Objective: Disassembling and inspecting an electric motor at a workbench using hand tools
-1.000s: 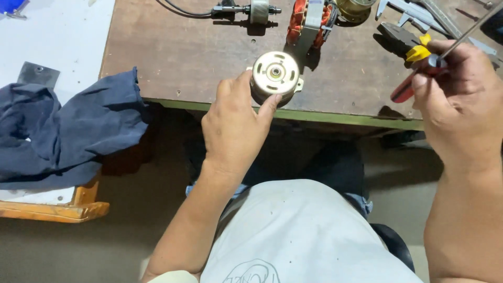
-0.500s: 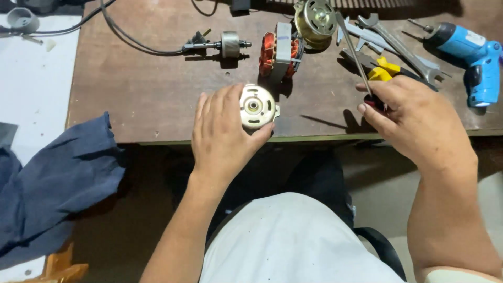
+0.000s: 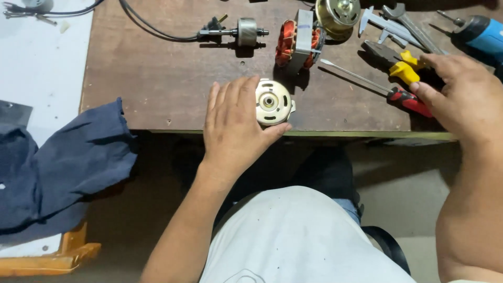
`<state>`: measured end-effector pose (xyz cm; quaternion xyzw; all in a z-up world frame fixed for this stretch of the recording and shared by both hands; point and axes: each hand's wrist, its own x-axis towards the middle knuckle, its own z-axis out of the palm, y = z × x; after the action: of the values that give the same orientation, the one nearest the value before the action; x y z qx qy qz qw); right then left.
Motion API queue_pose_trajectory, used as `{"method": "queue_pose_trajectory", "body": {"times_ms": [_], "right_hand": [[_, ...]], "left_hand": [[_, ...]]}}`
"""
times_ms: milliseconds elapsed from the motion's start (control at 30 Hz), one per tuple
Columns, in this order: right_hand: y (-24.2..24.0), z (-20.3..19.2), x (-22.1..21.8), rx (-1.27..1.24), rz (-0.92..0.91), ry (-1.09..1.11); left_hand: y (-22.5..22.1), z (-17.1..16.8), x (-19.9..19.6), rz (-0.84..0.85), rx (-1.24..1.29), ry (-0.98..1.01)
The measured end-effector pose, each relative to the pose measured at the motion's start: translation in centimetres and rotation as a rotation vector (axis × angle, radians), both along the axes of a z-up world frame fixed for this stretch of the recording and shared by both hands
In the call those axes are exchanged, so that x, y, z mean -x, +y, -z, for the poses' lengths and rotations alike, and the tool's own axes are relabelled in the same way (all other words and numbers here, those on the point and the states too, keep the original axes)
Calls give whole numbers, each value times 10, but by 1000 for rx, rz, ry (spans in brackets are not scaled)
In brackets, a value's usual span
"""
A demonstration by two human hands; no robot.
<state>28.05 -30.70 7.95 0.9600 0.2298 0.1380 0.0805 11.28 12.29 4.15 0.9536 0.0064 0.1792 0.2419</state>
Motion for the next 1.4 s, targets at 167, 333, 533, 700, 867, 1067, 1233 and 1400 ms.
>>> {"method": "queue_pose_trajectory", "body": {"times_ms": [167,333,533,700,867,1067,1233,1400], "right_hand": [[-44,38,-59,-18,-114,147],[-63,42,-59,147,-293,-132],[-192,166,-105,-361,-213,107],[27,-13,73,-423,-443,49],[76,-9,103,-322,-454,166],[107,-22,103,-141,-369,157],[112,-41,98,-57,-423,53],[109,-46,108,-27,-403,92]], "left_hand": [[-6,8,-3,-52,-45,-58],[-11,12,-3,-84,-74,-98],[-10,13,1,-90,-79,-96],[-14,11,-4,-99,-95,-108],[-9,14,-3,-84,-67,-85],[0,8,9,40,-41,-107],[-2,7,10,26,-13,-102],[-8,12,8,-33,-50,-111]]}}
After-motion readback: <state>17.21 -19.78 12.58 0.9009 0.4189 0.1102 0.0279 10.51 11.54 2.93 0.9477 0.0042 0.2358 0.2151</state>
